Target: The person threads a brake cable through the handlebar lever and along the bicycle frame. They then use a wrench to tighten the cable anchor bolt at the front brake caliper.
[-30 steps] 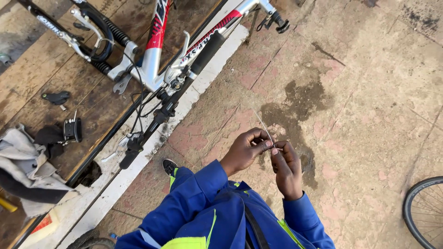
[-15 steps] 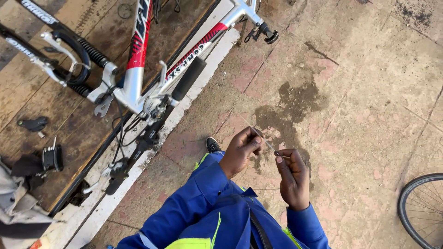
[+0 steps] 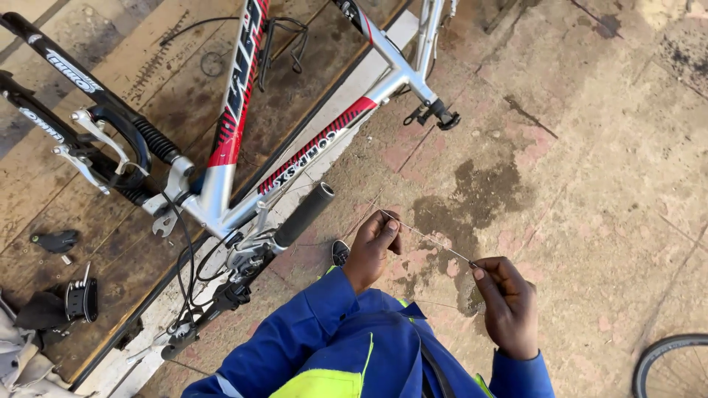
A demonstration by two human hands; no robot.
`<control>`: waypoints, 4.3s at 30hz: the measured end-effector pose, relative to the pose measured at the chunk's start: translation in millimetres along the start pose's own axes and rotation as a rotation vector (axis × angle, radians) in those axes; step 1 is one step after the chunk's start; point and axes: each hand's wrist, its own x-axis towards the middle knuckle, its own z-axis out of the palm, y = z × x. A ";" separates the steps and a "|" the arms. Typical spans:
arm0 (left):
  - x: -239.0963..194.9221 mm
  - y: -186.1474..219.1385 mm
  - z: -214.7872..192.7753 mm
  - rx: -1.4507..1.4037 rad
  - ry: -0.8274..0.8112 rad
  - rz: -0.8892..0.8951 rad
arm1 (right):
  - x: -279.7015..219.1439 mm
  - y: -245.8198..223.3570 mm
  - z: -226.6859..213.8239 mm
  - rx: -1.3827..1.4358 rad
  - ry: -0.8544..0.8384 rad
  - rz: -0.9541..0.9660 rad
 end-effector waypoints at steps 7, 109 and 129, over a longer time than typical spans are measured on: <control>8.1 17.0 9.2 -0.032 -0.045 -0.063 | 54.4 -23.6 7.6 -0.253 -0.258 -0.060; 135.2 76.8 63.1 0.775 0.349 0.464 | 293.2 -35.8 -6.7 -0.256 -0.613 -0.351; 133.8 81.7 68.0 1.097 0.116 0.583 | 274.8 -46.7 11.0 -0.150 -0.660 -0.268</control>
